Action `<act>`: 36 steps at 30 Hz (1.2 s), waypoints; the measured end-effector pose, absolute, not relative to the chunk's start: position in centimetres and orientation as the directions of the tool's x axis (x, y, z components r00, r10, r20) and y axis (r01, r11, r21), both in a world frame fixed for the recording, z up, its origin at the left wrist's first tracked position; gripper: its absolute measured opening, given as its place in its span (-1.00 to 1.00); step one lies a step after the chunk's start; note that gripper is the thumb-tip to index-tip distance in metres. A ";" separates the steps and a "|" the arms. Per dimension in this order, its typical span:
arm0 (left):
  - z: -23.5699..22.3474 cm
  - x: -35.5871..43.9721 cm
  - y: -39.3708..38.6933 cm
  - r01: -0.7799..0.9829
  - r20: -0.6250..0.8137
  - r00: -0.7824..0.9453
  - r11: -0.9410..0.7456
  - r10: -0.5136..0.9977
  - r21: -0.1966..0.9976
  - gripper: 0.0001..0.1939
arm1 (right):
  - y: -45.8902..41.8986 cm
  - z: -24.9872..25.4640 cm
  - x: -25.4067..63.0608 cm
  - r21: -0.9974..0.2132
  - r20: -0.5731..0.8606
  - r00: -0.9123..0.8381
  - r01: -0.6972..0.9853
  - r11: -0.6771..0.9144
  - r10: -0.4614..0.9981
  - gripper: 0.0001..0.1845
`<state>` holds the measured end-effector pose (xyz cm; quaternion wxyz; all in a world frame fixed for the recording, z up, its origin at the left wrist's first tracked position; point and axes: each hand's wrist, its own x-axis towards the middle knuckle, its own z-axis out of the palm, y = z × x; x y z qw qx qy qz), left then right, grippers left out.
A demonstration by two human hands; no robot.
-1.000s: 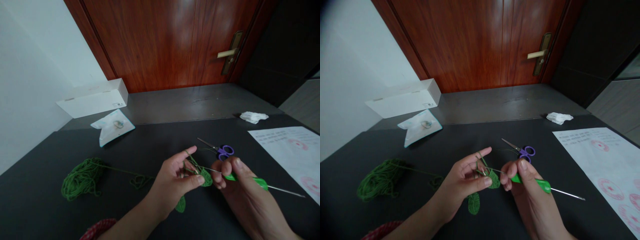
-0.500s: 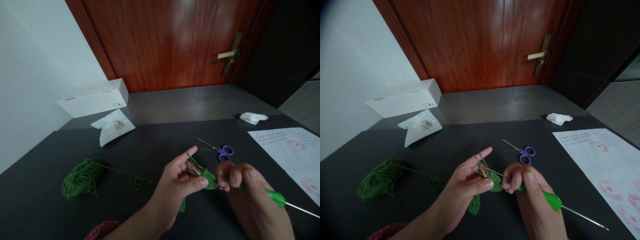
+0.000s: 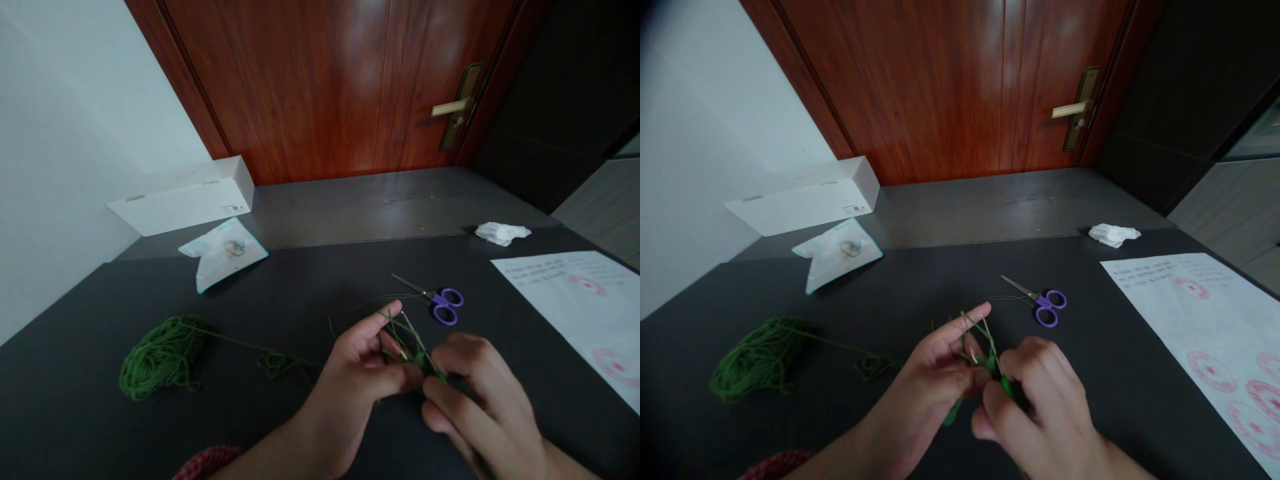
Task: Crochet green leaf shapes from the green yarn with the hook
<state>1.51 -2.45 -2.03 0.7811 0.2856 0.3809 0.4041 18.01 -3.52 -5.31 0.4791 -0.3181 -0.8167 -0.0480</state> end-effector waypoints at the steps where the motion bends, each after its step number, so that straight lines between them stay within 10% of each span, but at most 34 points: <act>1: -2.0 1.5 -2.4 -0.445 -0.377 0.425 0.553 0.823 0.704 -0.22 | -3.5 -5.5 18.2 -0.225 0.827 -0.333 0.542 0.810 0.453 -0.76; 6: -1.9 1.2 -2.3 -0.478 -0.391 0.502 0.625 0.771 0.618 -0.22 | -3.8 -5.2 18.7 -0.587 0.685 -0.371 0.229 0.777 0.627 -0.74; 11: -2.2 1.1 -2.2 -0.524 -0.402 0.482 0.624 0.779 0.580 -0.20 | -3.6 -5.3 17.2 -0.880 0.440 -0.033 -0.213 0.424 0.897 -0.66; 22: -2.9 1.2 -2.0 -0.589 -0.399 0.445 0.598 0.802 0.544 -0.21 | -2.7 -4.6 16.4 -0.709 -0.206 -0.132 -0.663 -0.241 0.970 -0.62; 36: -2.4 1.4 -2.9 -0.444 -0.393 0.410 0.557 0.823 0.702 -0.18 | -1.6 -3.7 17.8 -0.693 -0.164 -0.280 -0.649 -0.313 0.946 -0.51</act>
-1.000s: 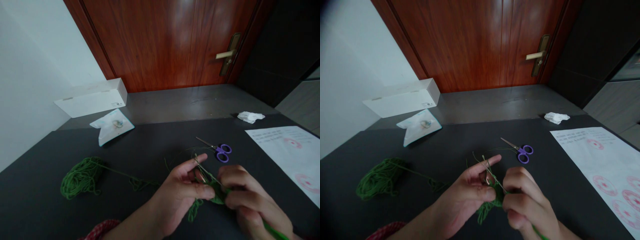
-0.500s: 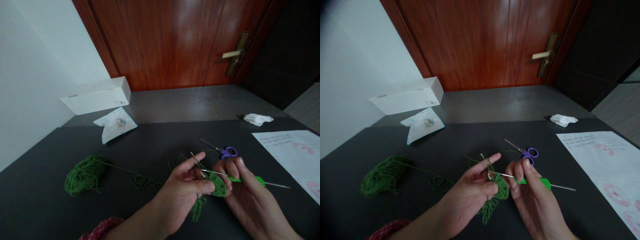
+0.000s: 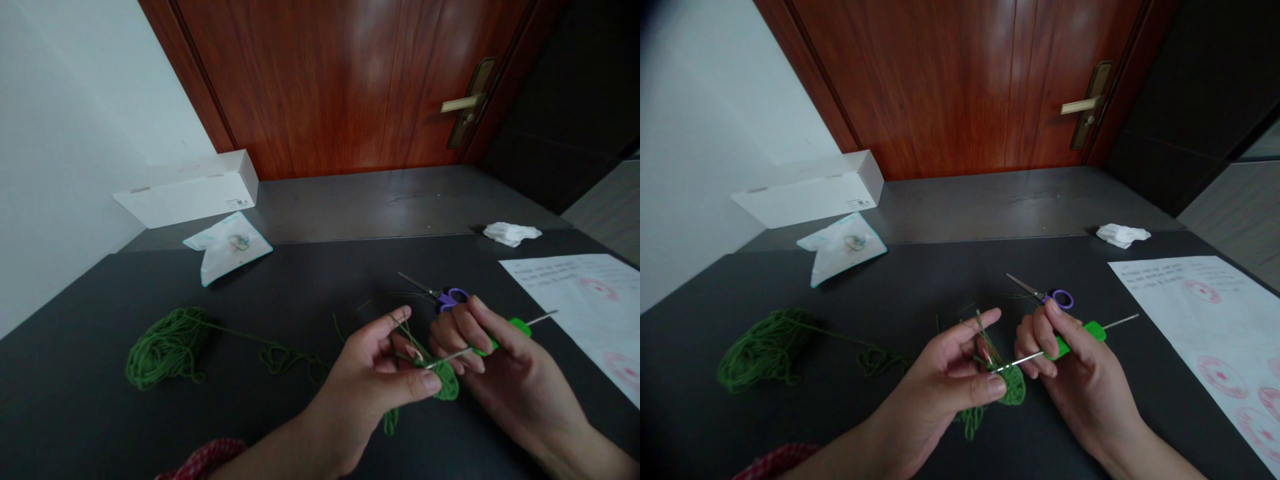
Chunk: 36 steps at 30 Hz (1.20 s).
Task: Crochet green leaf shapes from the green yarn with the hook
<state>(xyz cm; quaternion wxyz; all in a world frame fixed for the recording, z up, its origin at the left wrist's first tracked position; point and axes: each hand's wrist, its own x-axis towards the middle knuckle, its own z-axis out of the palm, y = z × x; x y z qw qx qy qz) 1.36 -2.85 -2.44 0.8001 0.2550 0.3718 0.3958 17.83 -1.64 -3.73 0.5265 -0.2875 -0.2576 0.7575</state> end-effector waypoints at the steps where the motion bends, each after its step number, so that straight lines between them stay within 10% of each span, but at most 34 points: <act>1: -2.4 1.4 -2.9 -0.441 -0.392 0.410 0.555 0.824 0.705 -0.18 | -1.6 -3.8 17.9 -0.696 -0.166 -0.280 -0.646 -0.313 0.946 -0.51; 36: -2.4 1.8 -2.8 -0.432 -0.391 0.322 0.502 0.862 0.750 -0.17 | -2.8 -3.5 19.6 -0.934 0.223 -0.014 -0.291 0.209 0.975 -0.53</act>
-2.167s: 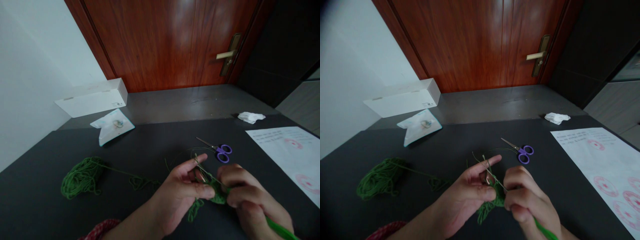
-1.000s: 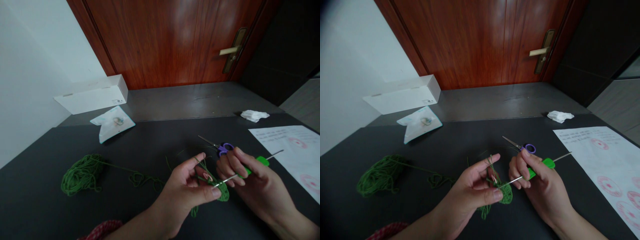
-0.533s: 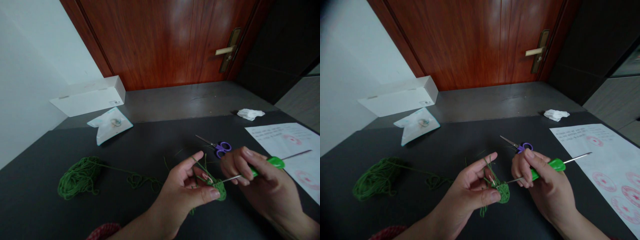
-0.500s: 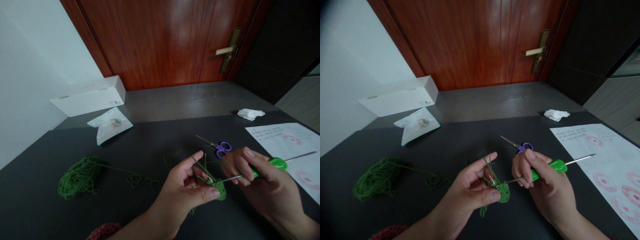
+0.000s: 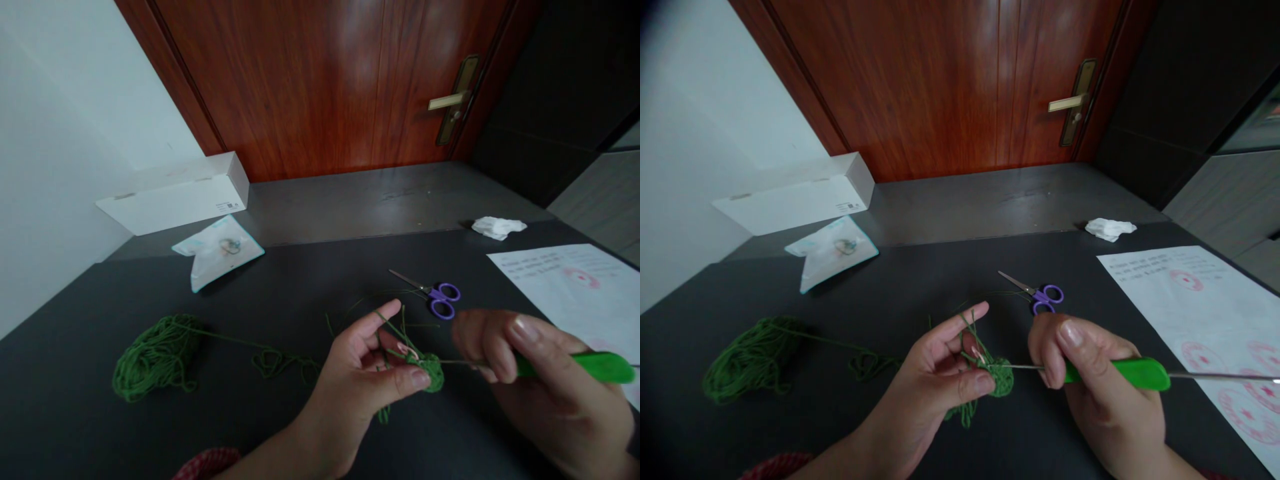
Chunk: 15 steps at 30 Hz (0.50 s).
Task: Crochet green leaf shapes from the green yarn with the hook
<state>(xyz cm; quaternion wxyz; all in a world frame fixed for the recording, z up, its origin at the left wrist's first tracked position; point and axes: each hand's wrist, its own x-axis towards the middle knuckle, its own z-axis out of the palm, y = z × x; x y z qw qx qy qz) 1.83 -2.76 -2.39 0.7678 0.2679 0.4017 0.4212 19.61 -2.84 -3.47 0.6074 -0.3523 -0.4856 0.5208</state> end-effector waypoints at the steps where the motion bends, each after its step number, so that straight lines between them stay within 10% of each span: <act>1: -2.5 1.8 -2.7 -0.429 -0.392 0.319 0.500 0.863 0.752 -0.18 | -3.0 -3.5 19.7 -0.934 0.234 -0.013 -0.281 0.221 0.972 -0.53; 15: -2.5 2.1 -2.7 -0.399 -0.389 0.272 0.471 0.880 0.787 -0.24 | -4.3 -3.5 20.1 -0.912 0.409 -0.103 -0.021 0.410 0.907 -0.57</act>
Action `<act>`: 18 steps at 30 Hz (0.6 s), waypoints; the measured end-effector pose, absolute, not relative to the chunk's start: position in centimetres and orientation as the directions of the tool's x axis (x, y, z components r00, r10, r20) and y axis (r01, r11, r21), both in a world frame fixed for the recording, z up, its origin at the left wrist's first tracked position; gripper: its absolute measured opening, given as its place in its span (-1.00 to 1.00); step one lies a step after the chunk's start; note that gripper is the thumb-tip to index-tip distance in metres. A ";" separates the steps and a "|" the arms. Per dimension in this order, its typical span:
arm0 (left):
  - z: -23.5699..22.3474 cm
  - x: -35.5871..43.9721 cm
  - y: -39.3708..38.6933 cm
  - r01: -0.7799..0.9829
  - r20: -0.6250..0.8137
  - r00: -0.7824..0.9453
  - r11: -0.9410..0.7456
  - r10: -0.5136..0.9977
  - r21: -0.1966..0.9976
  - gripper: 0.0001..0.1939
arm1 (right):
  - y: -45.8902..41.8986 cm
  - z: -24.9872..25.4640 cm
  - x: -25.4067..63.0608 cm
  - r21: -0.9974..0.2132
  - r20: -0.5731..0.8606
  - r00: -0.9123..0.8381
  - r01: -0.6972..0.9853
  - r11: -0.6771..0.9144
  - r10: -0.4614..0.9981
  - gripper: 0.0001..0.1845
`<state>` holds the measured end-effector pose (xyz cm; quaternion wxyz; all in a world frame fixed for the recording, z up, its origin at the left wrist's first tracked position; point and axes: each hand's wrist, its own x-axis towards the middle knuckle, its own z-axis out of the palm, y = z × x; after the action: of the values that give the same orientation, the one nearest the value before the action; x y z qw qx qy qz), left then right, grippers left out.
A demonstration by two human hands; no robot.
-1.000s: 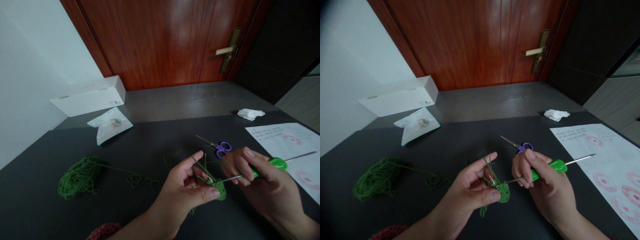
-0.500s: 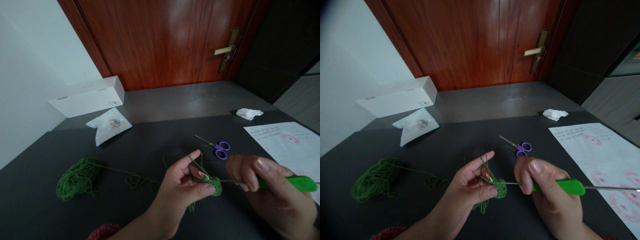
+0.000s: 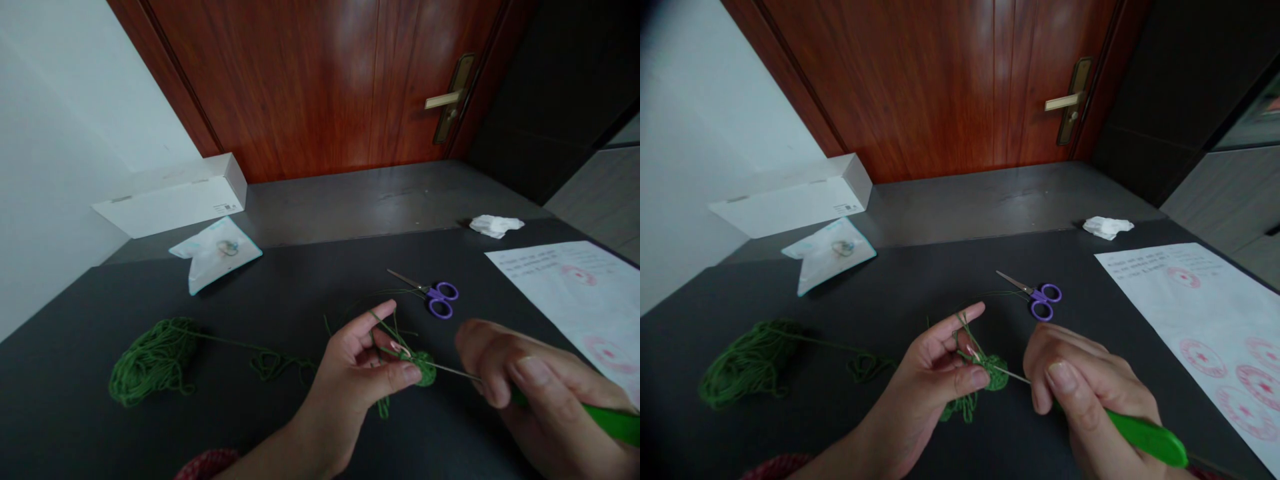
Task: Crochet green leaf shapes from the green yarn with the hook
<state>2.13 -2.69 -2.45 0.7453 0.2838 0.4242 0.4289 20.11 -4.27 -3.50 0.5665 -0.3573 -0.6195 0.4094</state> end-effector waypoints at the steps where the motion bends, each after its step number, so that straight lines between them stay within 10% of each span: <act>1: -2.4 2.2 -2.7 -0.401 -0.387 0.266 0.466 0.883 0.789 -0.25 | -4.3 -3.6 20.2 -0.912 0.410 -0.115 -0.013 0.411 0.905 -0.57; 9: -2.8 1.9 -2.4 -0.397 -0.394 0.291 0.485 0.872 0.780 -0.24 | -4.1 -3.7 19.9 -0.930 0.365 -0.077 -0.076 0.360 0.928 -0.57; 18: -2.8 1.8 -2.6 -0.464 -0.397 0.356 0.529 0.846 0.711 -0.18 | -2.1 -3.4 18.1 -0.822 -0.031 -0.118 -0.563 -0.092 0.993 -0.53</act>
<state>1.80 -2.55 -2.76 0.7852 0.2482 0.3846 0.4171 18.15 -2.06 -3.45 0.5830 -0.3182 -0.3378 0.6669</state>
